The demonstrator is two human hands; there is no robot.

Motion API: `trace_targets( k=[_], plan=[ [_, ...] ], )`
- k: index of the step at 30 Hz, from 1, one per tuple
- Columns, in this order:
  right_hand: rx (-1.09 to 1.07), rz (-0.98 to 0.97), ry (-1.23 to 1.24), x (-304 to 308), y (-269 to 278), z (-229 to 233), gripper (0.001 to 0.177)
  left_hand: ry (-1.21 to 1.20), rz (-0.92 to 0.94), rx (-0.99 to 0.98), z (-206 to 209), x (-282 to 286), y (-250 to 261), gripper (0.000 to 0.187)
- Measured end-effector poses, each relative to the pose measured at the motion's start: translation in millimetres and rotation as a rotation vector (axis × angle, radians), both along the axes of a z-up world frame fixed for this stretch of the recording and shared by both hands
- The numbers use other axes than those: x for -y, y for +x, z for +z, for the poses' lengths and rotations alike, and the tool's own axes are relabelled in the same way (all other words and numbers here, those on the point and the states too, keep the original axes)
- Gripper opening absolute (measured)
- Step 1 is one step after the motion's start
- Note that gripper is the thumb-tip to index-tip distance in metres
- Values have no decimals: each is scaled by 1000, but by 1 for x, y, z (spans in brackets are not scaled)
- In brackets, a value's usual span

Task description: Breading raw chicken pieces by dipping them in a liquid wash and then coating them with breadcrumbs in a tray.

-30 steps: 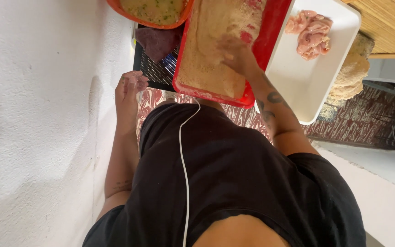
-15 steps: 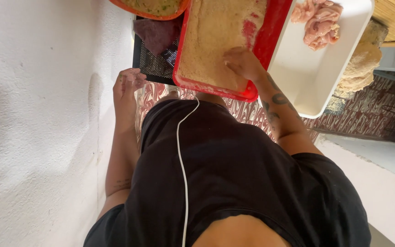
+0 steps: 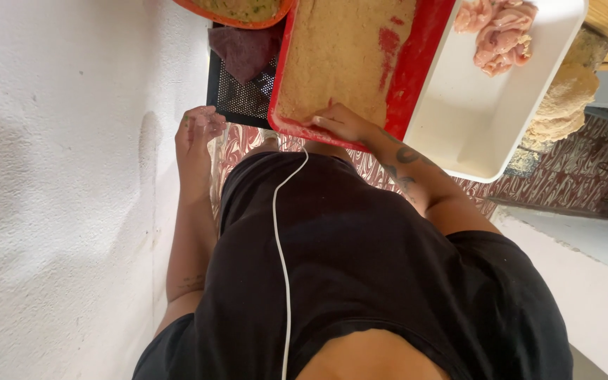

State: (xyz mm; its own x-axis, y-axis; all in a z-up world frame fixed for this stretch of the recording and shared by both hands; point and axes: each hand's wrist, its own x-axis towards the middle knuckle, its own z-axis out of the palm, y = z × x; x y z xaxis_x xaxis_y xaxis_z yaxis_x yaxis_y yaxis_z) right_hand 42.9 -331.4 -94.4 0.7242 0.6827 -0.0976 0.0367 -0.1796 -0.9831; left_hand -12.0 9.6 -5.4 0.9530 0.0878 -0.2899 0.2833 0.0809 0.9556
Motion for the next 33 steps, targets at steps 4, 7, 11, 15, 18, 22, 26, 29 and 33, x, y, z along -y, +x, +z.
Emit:
trace_targets(
  k=[4, 7, 11, 15, 18, 22, 26, 29, 33],
  plan=[
    [116, 29, -2, -25, 17, -4, 39, 17, 3, -10, 2, 2, -2, 39],
    [283, -183, -121, -28, 16, -15, 49, 11, 35, -36, 5, 2, -3, 35],
    [194, -39, -202, -39, 12, 9, 65, 41, 63, -92, 13, 0, -5, 35],
    [140, 47, -297, -52, 21, -24, 45, 9, 70, -46, 9, -2, -5, 33],
    [414, -202, -210, -53, 38, -26, 35, 6, 72, -48, 9, -3, -7, 35],
    [244, -455, -332, -43, 30, -49, 33, 38, 61, -67, 2, -5, -11, 32],
    [106, -325, -162, -60, 27, -49, 48, 34, 64, -81, 12, -2, -7, 33],
    [128, -562, -167, -46, 55, -87, 40, 20, 55, -64, 11, -2, -8, 34],
    [242, -773, 9, -41, 71, -46, 47, 45, 65, -86, 10, -5, -12, 36]
  ],
)
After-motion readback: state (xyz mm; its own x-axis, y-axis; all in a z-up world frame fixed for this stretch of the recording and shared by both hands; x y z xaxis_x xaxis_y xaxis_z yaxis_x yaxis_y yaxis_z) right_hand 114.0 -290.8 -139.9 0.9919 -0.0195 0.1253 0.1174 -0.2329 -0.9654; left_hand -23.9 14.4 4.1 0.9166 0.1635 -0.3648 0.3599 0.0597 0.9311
